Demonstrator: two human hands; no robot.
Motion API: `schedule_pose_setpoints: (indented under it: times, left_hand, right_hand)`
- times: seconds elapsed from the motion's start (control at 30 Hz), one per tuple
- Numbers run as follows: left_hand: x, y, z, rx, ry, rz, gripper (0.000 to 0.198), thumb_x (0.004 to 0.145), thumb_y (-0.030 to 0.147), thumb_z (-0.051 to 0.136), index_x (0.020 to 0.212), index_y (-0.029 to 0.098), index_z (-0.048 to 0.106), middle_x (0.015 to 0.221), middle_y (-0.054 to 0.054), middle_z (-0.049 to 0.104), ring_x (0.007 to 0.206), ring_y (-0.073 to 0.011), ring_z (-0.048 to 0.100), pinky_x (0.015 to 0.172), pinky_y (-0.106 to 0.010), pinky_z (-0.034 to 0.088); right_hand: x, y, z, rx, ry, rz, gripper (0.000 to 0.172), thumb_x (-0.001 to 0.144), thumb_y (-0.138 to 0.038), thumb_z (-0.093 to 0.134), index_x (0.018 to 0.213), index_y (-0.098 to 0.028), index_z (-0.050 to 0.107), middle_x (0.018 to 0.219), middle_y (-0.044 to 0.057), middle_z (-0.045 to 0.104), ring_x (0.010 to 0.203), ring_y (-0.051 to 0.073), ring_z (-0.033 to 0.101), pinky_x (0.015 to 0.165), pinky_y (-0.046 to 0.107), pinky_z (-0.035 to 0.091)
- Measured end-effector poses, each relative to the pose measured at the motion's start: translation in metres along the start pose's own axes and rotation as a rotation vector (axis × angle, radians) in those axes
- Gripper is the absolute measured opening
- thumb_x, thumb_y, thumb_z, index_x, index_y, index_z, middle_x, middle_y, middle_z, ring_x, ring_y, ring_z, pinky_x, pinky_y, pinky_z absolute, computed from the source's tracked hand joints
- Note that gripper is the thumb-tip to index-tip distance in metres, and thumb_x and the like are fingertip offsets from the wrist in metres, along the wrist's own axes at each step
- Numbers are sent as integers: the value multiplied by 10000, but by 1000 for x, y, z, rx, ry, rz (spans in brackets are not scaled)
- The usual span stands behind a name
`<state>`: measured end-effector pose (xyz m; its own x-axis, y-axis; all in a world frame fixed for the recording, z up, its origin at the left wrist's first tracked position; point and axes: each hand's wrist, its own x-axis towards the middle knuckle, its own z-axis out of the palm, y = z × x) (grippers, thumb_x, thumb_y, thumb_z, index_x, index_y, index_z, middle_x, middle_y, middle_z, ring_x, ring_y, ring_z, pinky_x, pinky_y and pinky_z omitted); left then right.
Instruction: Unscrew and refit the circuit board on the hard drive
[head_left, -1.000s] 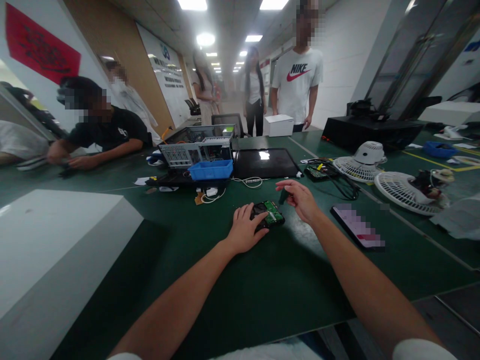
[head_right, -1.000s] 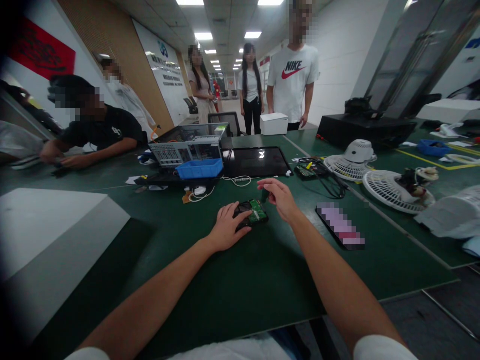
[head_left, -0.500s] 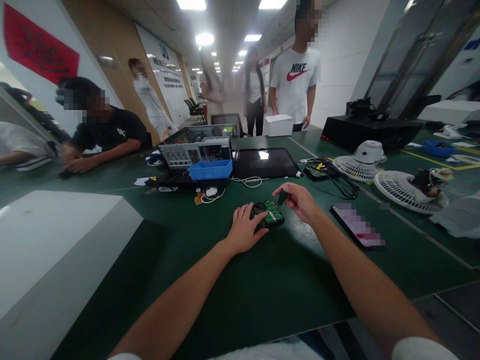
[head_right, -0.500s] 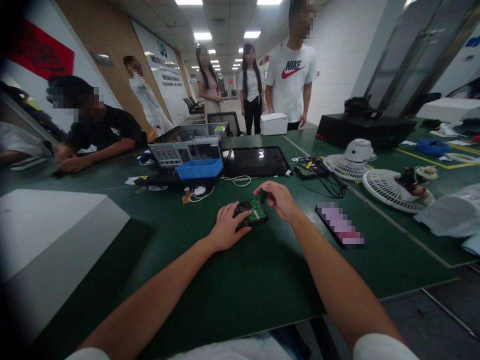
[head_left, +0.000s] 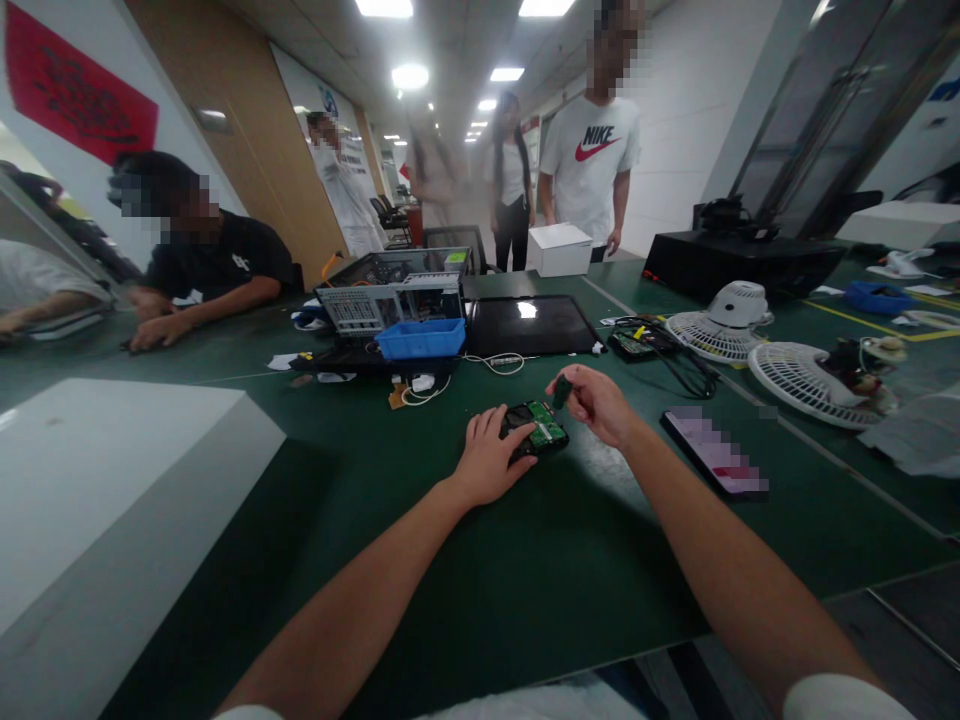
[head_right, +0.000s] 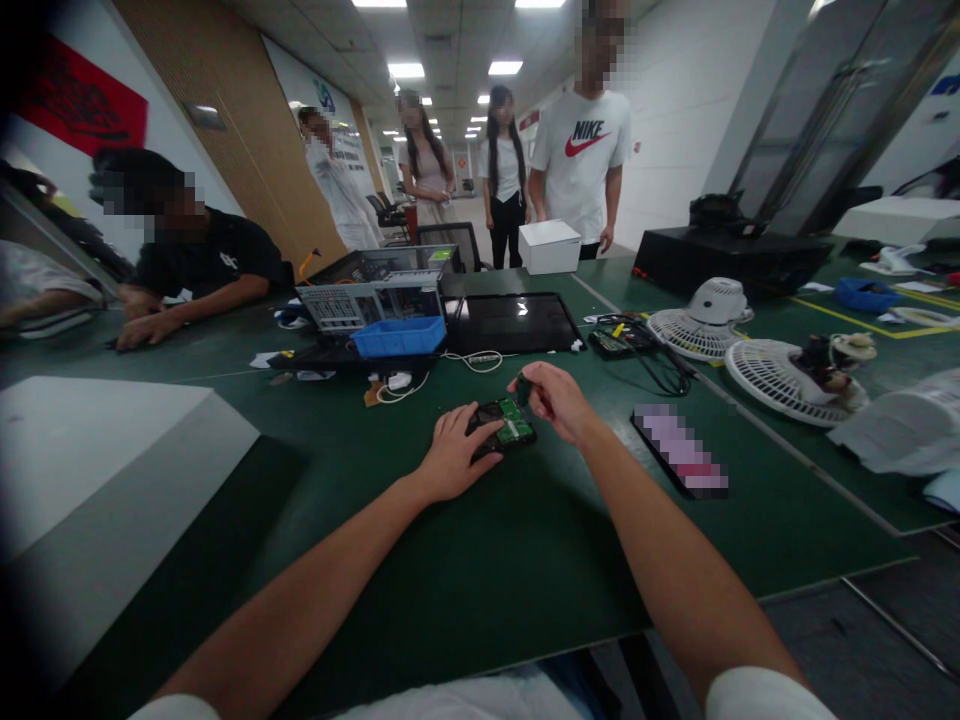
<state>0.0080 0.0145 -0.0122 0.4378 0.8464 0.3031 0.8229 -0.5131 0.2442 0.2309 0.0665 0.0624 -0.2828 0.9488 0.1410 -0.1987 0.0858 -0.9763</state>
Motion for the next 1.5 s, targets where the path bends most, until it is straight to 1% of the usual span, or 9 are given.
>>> schedule_pose_setpoints:
  times: [0.17,0.3,0.53,0.7,0.9,1.03,1.3,1.4,1.5]
  left_hand:
    - [0,-1,2,17,0,5,551,934,546,585,1452,372,512,1608,-97,279,1452,-375,249,1157,-618,205]
    - [0,-2,2,18,1,9,555,934,550,582,1453,364,512,1608,-106,275,1455,-377,247,1159,-619,201]
    - [0,-1,-1,14,-8,7,554,943,555,564,1462,372,499,1613,-105,275,1459,-379,248,1162,-623,198]
    - [0,0,-1,15,-13,-2,545,943,558,562,1452,370,509,1612,-99,281,1462,-378,245,1164,-621,200]
    - [-1,0,-1,13,-1,8,546,943,550,567,1456,373,502,1615,-100,273,1458,-375,253,1164,-621,199]
    - [0,0,-1,5,7,7,546,934,541,587,1448,373,511,1613,-99,281,1452,-376,262,1157,-626,206]
    - [0,0,-1,3,2,2,549,932,550,585,1447,375,512,1614,-94,285,1454,-377,262,1159,-621,208]
    - [0,0,-1,11,-2,2,551,935,557,577,1451,377,509,1613,-96,284,1456,-377,260,1160,-617,210]
    - [0,0,-1,18,-4,4,553,938,559,571,1456,375,506,1611,-102,283,1457,-377,257,1159,-616,213]
  right_hand:
    - [0,-1,1,38,25,-12,286,823,-468,695,938,-221,609,895,10,722,417,47,394,388,234,202]
    - [-1,-3,1,20,30,5,339,825,-496,696,1040,-238,646,948,8,704,428,46,447,370,226,172]
    - [-2,-4,1,51,48,13,314,800,-472,733,965,-232,613,1082,23,714,419,36,452,355,224,186]
    - [-1,-5,1,70,66,31,339,786,-485,740,928,-245,547,1039,20,740,407,49,459,341,214,171]
    - [-2,-8,-1,-23,17,8,404,823,-475,701,1162,-261,652,1023,42,740,433,47,439,372,220,192]
    - [-2,-5,0,-92,38,-34,336,830,-473,697,1065,-234,721,1026,52,736,480,54,450,409,228,245]
    - [2,0,-5,-37,86,-39,398,828,-570,662,1039,-236,713,1002,55,742,476,67,453,407,239,228]
    - [3,1,-6,-62,108,-51,372,823,-556,679,1009,-236,717,990,56,740,487,70,436,410,237,198]
    - [3,1,-5,-114,130,-98,324,827,-519,694,956,-224,731,942,47,732,517,74,419,427,236,216]
